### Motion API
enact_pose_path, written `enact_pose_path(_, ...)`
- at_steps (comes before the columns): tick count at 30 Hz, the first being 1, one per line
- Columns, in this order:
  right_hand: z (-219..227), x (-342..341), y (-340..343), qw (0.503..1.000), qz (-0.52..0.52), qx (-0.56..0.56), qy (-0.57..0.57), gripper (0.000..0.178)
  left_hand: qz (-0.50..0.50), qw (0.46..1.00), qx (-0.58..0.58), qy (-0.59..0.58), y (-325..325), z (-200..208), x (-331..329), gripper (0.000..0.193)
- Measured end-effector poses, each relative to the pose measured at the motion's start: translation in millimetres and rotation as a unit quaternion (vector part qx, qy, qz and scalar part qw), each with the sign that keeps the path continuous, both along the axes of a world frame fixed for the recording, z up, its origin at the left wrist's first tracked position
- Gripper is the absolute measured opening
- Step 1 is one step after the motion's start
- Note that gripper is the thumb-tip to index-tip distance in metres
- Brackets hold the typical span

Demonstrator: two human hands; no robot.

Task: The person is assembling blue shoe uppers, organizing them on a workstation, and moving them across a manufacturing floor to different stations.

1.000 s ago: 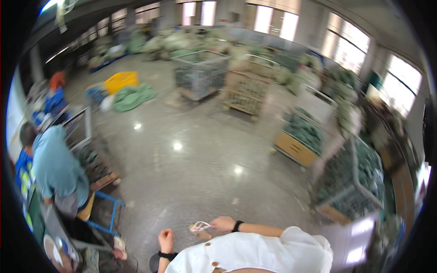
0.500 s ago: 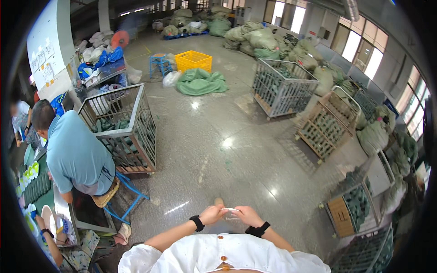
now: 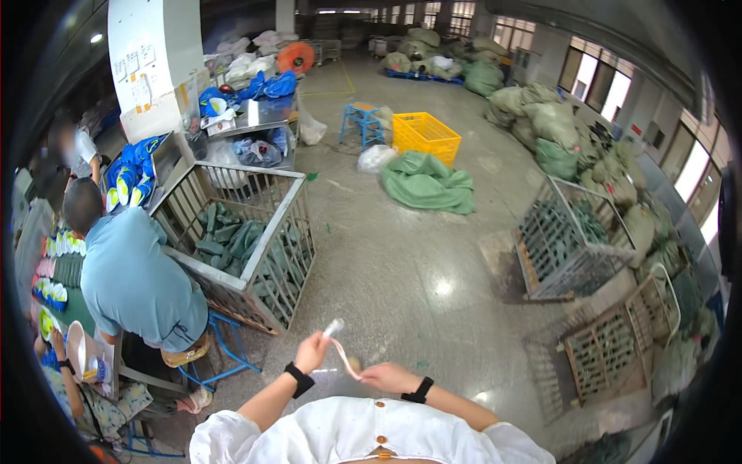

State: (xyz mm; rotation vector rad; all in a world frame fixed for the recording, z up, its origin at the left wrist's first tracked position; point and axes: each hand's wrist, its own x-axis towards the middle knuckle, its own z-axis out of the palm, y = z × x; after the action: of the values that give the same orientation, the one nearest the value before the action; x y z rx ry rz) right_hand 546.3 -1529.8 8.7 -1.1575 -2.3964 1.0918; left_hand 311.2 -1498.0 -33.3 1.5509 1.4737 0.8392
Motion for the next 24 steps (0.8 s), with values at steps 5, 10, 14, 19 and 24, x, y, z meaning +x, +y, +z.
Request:
enact_pose_path(5,46.1,-30.8,173.8,0.984,0.011,-0.073,0.162,0.023,-0.288,0.957,0.017,0.041,81.1,-7.3,26.8,0.019)
enact_pose_path(10,14.3,25.6,343.8,0.987,-0.04,0.084,-0.134,0.026,-0.09,0.97,-0.059,-0.22,240.1,61.0,55.3,0.022)
enact_pose_path(14,16.2,49.1,407.1,0.989,0.055,-0.017,-0.135,0.028,0.035,0.995,0.021,-0.094,373.5,50.7,60.9,0.024)
enact_pose_path(19,8.0,45.4,494.9,0.97,0.073,-0.224,0.064,0.022,-0.235,0.941,0.152,0.191,490.4,38.0,78.0,0.024)
enact_pose_path(24,29.3,48.5,673.1,0.993,-0.078,-0.061,0.058,0.022,-0.338,0.932,-0.021,-0.126,610.9,57.6,81.5,0.017)
